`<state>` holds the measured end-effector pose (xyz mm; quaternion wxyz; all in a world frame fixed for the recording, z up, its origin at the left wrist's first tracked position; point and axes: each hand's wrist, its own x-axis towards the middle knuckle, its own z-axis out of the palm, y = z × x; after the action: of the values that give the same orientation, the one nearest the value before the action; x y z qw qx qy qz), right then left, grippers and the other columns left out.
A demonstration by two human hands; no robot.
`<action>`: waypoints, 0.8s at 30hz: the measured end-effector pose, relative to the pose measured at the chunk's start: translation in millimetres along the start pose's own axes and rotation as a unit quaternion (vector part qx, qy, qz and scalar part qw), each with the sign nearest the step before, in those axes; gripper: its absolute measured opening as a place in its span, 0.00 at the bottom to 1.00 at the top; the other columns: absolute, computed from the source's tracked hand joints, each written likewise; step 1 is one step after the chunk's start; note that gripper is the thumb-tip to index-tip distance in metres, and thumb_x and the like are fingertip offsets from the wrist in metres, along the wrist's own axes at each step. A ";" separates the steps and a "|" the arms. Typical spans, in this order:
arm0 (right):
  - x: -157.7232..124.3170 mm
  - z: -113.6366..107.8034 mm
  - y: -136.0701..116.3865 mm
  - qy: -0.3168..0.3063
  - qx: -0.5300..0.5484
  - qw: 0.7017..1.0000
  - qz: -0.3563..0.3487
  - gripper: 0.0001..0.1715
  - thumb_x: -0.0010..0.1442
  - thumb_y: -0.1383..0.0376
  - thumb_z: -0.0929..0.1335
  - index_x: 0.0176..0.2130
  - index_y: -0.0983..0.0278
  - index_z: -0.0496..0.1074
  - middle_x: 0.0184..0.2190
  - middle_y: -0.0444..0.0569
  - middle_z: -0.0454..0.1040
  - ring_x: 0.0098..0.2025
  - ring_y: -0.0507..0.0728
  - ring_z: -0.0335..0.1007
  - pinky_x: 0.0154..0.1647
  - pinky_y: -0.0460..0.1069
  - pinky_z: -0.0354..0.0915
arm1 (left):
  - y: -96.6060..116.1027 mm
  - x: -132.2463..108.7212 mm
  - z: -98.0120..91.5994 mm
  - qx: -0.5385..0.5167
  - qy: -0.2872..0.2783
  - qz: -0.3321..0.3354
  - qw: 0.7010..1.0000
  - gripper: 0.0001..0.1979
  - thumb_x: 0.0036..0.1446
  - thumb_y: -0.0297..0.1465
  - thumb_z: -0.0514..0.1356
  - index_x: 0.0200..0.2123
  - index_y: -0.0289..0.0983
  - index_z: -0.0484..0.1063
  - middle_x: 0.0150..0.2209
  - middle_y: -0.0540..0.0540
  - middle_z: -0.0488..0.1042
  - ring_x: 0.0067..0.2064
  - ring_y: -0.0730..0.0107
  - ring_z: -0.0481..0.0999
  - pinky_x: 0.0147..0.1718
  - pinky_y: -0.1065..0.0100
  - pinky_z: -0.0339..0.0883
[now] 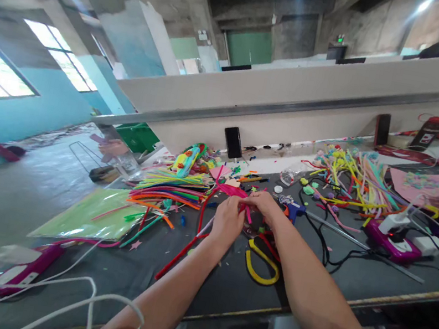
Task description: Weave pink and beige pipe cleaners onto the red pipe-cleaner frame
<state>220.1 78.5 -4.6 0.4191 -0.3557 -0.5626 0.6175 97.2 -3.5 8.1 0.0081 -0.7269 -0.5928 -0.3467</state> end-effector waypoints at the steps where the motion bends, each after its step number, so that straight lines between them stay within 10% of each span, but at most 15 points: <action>1: 0.6 1.2 1.5 0.002 0.000 1.000 0.008 0.18 0.38 0.58 0.74 0.16 0.66 0.66 0.12 0.37 0.58 0.17 0.45 0.49 0.20 0.45 0.46 | -3.1 -0.4 0.3 0.016 -0.006 0.007 1.000 0.07 0.57 0.26 0.53 0.39 0.35 0.66 0.39 0.38 0.71 0.45 0.55 0.69 0.46 0.57 0.60; 17: 4.5 13.1 14.2 0.035 -0.031 0.998 0.044 0.15 0.40 0.62 0.73 0.14 0.65 0.66 0.11 0.41 0.60 0.17 0.47 0.51 0.20 0.46 0.48 | -18.8 -4.0 8.4 0.039 0.009 0.049 0.998 0.06 0.58 0.25 0.52 0.35 0.35 0.68 0.34 0.42 0.73 0.40 0.61 0.72 0.40 0.64 0.64; 24: 3.9 14.7 13.5 0.015 -0.057 0.997 0.042 0.12 0.42 0.62 0.72 0.17 0.66 0.68 0.13 0.41 0.63 0.19 0.48 0.54 0.22 0.46 0.51 | -30.3 1.1 14.9 -0.191 0.057 -0.133 0.971 0.04 0.51 0.28 0.58 0.29 0.36 0.74 0.29 0.47 0.76 0.35 0.67 0.74 0.38 0.68 0.66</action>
<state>203.6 76.0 -16.1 0.3804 -0.4114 -0.5753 0.5959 78.3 12.7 -14.7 -0.1426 -0.6088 -0.6056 -0.4923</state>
